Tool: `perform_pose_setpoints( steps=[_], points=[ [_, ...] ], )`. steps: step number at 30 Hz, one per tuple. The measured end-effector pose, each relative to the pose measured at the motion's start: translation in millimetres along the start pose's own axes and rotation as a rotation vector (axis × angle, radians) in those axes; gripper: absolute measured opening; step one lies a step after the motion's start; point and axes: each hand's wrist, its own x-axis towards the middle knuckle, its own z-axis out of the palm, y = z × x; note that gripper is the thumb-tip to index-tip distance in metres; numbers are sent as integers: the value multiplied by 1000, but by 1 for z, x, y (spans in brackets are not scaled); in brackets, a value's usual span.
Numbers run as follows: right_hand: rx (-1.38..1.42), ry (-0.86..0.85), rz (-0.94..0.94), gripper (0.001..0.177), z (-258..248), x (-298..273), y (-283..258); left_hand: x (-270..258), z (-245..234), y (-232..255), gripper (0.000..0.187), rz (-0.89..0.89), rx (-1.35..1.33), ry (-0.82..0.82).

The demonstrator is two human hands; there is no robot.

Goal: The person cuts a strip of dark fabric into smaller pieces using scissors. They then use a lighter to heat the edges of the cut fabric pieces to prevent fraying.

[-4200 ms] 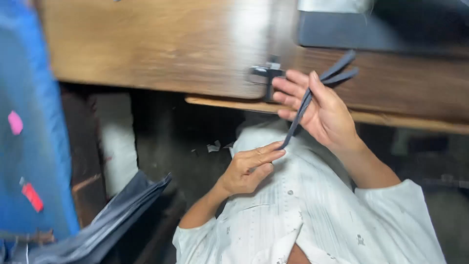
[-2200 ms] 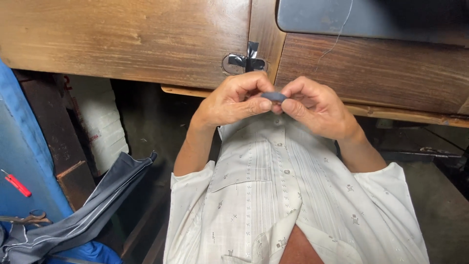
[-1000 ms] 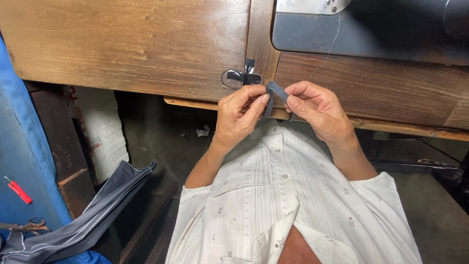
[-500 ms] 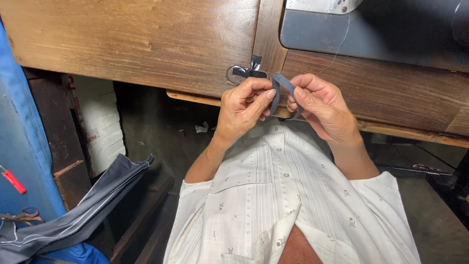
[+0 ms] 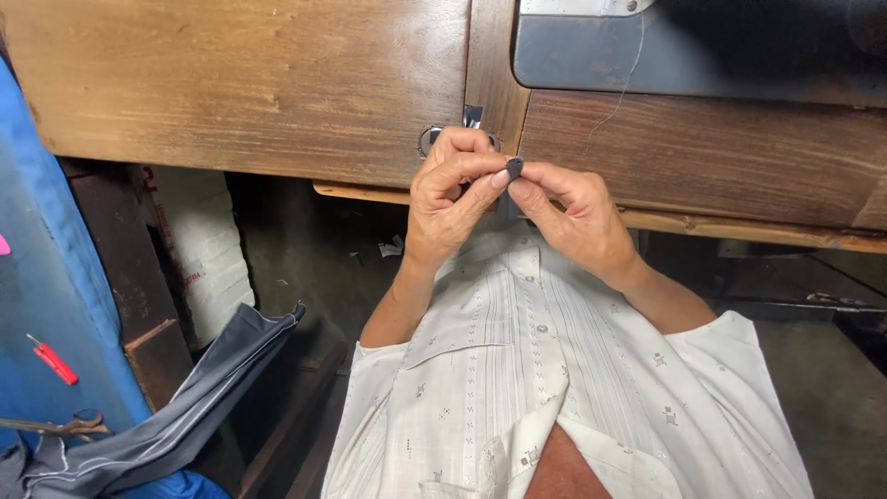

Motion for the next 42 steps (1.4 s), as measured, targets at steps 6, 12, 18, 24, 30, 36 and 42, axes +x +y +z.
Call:
perform_pose_setpoints(
  steps=[6,12,18,24,30,36,42],
  points=[
    [-123,-56,-67,20,1,9,-27,18,-22,5,40,68,133,-186],
    [-137,-145,-226,17,-16,9,-29,22,-55,52,10,146,98,204],
    [-230,-85,-206,8,-62,2,-37,-46,-136,1,21,-30,-296,391],
    [35,197,-57,13,-85,-6,-12,-87,-111,-42,21,-274,-280,454],
    [-297,126,-181,12,-91,-1,-47,-70,-44,27,23,-428,766,-469],
    [-433,-186,-193,7,-72,20,-72,-27,-8,21,33,102,394,-213],
    [-584,-189,-228,14,-71,25,-88,-13,34,2,33,3,97,-332]
  ],
)
